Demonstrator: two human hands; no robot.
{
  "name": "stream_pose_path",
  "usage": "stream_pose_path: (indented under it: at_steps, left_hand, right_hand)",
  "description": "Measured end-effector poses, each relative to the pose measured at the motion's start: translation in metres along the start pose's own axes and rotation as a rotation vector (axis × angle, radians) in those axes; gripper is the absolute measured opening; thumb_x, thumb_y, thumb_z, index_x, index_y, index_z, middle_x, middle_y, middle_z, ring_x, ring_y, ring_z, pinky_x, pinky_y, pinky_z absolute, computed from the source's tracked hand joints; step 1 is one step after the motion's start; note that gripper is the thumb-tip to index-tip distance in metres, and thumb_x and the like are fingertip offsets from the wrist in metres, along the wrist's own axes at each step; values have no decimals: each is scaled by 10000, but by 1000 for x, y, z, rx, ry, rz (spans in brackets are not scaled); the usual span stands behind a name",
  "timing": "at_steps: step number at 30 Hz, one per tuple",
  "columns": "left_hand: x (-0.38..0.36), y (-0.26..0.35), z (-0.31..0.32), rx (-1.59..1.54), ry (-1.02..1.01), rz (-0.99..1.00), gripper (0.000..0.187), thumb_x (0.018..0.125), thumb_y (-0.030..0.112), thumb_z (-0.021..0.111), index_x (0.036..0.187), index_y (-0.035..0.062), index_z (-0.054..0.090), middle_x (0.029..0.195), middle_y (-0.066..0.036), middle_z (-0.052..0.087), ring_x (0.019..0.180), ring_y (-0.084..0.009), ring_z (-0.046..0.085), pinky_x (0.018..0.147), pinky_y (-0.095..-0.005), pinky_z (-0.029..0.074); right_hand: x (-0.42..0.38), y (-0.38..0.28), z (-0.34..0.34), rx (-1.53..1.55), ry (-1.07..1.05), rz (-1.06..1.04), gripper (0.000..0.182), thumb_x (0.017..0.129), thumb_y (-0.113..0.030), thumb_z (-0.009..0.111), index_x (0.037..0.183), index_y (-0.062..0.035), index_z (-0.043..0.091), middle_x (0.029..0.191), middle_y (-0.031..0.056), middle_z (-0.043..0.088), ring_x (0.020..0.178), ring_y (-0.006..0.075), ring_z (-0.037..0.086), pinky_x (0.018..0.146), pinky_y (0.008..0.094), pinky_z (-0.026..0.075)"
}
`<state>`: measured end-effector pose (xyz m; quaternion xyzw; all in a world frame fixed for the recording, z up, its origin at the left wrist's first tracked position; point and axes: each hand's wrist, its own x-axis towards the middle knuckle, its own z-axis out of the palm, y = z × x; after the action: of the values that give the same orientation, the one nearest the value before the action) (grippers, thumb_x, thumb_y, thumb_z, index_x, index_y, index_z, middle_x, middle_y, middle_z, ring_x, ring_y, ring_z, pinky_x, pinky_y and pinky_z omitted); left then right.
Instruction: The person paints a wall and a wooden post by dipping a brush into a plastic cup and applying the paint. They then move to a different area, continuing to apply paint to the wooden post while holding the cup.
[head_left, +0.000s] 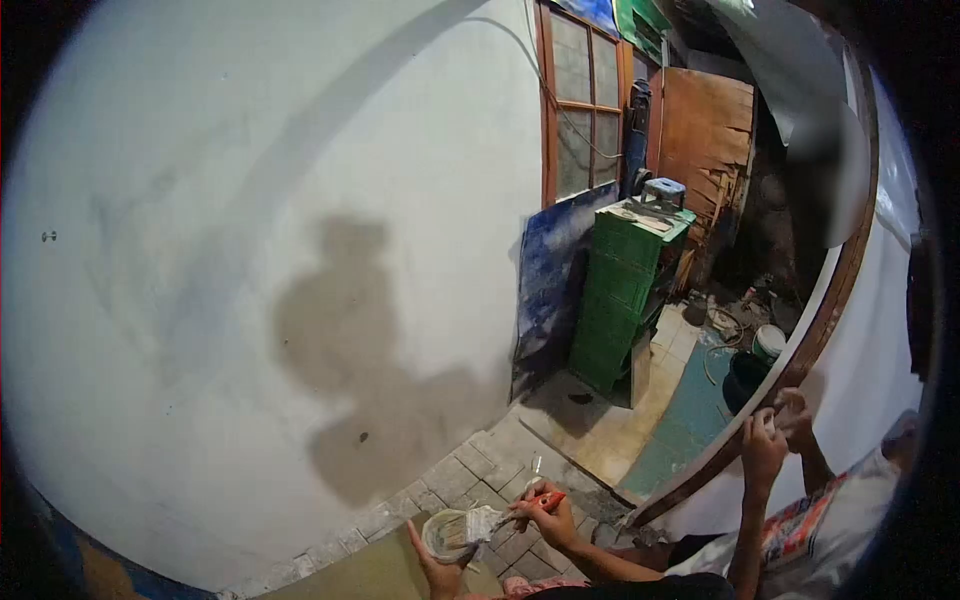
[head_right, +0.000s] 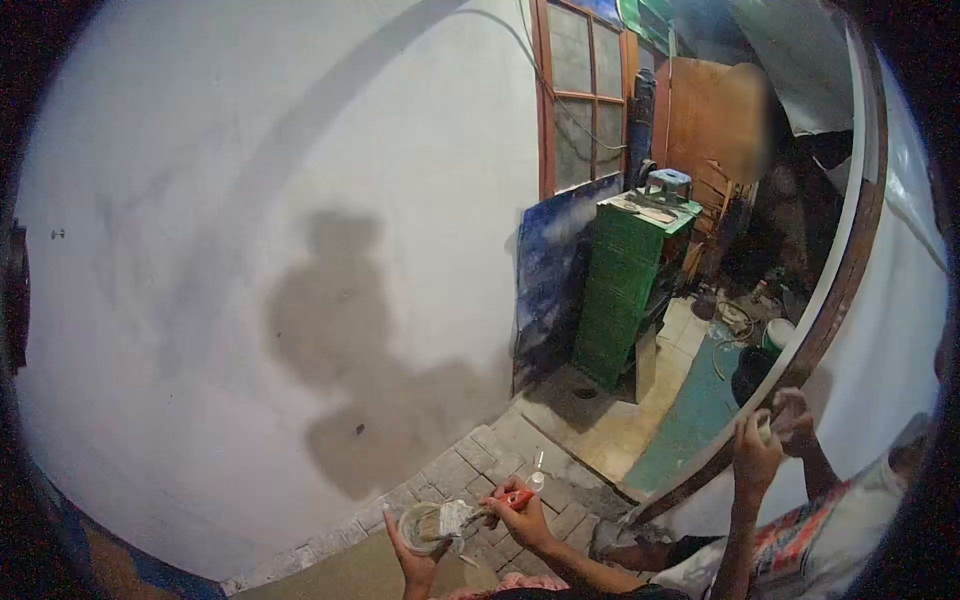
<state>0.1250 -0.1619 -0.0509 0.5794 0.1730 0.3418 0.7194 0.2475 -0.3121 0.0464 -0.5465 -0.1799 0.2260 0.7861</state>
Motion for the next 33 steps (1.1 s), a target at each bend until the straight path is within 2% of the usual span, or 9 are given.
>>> stream_pose_path:
  at_steps: [7,9,12,16,19,23,26,29,33]
  left_hand:
    - [25,35,-86,96,-29,249,1308,540,-55,845,1495,94,-37,1259,-155,486,1110,-283,547,966,-405,464]
    - [19,93,-80,250,-36,258,1316,531,-42,851,1495,95,-33,1269,-160,475,1136,-295,528,993,-426,441]
    - [21,114,-104,337,23,161,1322,529,-15,865,1497,96,-28,1324,-167,426,1191,-301,483,1038,-434,393]
    - [37,78,-146,320,-89,313,1326,527,2,875,1496,94,-25,1338,-171,410,1198,-304,475,1043,-431,389]
    - [54,52,-168,117,-155,129,1338,524,29,888,1496,94,-29,1336,-176,411,1196,-309,477,1043,-432,392]
    - [71,53,-172,5,-297,14,1331,551,-8,872,1486,63,-73,1356,-188,381,1203,-297,464,1025,-420,407]
    - [77,29,-180,140,-317,142,1334,557,51,892,1493,106,-57,1293,-172,464,1158,-295,514,1001,-419,441]
    - [60,79,-166,91,-262,8,1273,579,79,890,1491,41,3,1290,-194,483,1162,-290,517,985,-391,433]
    - [47,65,-167,108,-196,55,1280,582,92,893,1494,58,-5,1257,-183,526,1140,-281,542,980,-385,439]
  right_hand:
    - [2,48,74,82,-73,-53,151,892,-49,615,974,-31,489,916,73,597,775,114,603,624,270,523]
    - [0,59,99,-3,-43,-98,127,897,-40,607,971,-43,504,924,50,582,812,109,595,653,260,517]
    - [-7,57,121,-13,-92,-151,123,911,-11,568,973,-48,469,1010,155,606,812,172,620,644,284,525]
    - [-23,60,132,31,9,-169,126,901,-4,570,964,-45,469,998,168,601,815,199,626,628,307,541]
    - [-37,55,148,130,168,-178,93,902,-41,592,931,-33,505,968,119,602,792,136,600,650,277,527]
    - [-38,57,159,33,338,-197,103,884,-20,585,926,-29,492,942,146,604,761,178,611,603,315,544]
    - [-36,51,162,26,332,-188,128,869,-3,583,930,-35,475,934,164,607,709,199,618,580,325,547]
    - [-36,42,160,37,288,-164,133,867,-5,582,925,-35,466,912,170,610,704,213,627,566,325,546]
    - [-37,30,159,24,211,-145,110,877,-14,565,923,-45,470,899,174,615,697,215,635,552,332,545]
